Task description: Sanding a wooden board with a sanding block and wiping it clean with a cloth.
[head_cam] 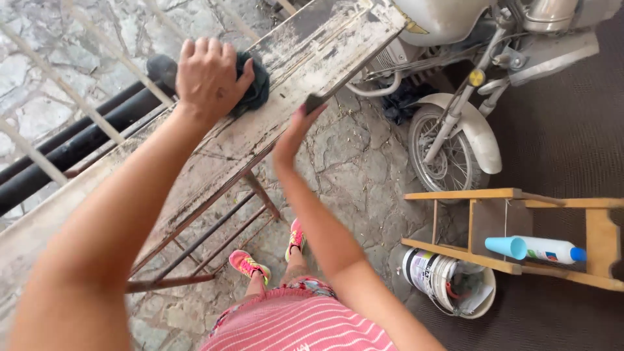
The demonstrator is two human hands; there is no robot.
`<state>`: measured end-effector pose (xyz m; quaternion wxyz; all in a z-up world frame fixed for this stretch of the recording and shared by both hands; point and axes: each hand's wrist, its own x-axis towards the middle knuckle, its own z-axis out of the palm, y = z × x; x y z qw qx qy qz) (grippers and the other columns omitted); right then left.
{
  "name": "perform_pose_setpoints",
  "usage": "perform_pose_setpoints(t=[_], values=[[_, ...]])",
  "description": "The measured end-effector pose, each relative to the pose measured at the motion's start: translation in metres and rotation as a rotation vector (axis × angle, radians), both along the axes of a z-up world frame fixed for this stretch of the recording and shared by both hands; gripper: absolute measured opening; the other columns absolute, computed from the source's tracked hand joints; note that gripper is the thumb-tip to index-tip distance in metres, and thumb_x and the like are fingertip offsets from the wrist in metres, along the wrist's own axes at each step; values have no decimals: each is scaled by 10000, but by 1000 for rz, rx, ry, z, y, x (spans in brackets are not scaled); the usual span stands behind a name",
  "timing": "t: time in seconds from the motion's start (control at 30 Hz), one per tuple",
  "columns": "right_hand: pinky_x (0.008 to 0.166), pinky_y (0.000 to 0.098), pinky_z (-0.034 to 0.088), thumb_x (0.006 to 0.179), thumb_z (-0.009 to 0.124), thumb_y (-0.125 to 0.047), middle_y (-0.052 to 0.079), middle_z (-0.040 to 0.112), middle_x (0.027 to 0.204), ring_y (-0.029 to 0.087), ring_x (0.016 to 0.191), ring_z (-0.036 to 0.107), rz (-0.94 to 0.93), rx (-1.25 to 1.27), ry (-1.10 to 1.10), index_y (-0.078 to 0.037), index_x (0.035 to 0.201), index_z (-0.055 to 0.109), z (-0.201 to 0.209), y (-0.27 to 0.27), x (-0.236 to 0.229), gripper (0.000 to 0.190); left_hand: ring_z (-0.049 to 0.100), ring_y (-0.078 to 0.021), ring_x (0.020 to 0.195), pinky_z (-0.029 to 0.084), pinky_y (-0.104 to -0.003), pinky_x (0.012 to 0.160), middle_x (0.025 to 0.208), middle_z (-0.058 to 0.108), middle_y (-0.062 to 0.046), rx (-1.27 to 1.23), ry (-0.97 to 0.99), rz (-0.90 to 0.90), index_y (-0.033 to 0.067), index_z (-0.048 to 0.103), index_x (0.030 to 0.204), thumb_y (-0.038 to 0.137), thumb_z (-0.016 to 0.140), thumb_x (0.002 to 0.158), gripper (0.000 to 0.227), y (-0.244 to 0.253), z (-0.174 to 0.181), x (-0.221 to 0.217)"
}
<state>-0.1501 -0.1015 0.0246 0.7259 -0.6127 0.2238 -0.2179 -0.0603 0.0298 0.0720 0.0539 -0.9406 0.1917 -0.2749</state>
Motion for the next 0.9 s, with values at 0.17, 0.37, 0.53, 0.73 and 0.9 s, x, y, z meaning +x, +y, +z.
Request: perform_pose_setpoints(t=[0.17, 0.37, 0.53, 0.73, 0.9], values=[[1261, 417, 51, 1030, 340, -355, 144, -111, 1694, 273, 1568, -42, 29, -24, -84, -57, 1599, -75, -5, 46, -47, 765, 662, -222, 766, 502, -360, 760, 835, 705, -53, -76, 79, 62, 114, 694, 860, 477, 531, 1150, 492, 80, -1, -99], [1234, 476, 172, 974, 381, 2, 284, -114, 1661, 414, 1545, 28, 196, -92, 66, -191, 1630, -149, -37, 75, -82, 865, 574, -279, 765, 457, -376, 757, 825, 503, -60, -248, -82, 46, 96, 595, 884, 396, 651, 1024, 336, 125, -46, -145], [1251, 479, -64, 1096, 340, -297, 261, -163, 1661, 364, 1553, -79, 68, -168, -239, -94, 1636, -118, -32, 69, -58, 737, 553, -275, 776, 441, -382, 720, 854, 510, -69, -376, -113, -60, 67, 614, 931, 313, 629, 1009, 258, 121, -41, -144], [1229, 489, -78, 1058, 356, -441, 273, -184, 1653, 362, 1529, -158, 255, -235, -157, -15, 1602, -126, -22, 139, -154, 842, 568, -258, 777, 446, -370, 716, 832, 506, -48, -360, -152, -47, 89, 593, 892, 363, 637, 994, 296, 123, -52, -141], [1249, 472, -18, 1055, 331, -230, 269, -140, 1655, 333, 1522, -14, 185, -146, -206, -100, 1624, -156, -13, 120, -127, 760, 578, -274, 798, 454, -370, 727, 844, 511, -63, -366, -170, -62, 74, 604, 910, 334, 618, 1012, 280, 122, -46, -145]])
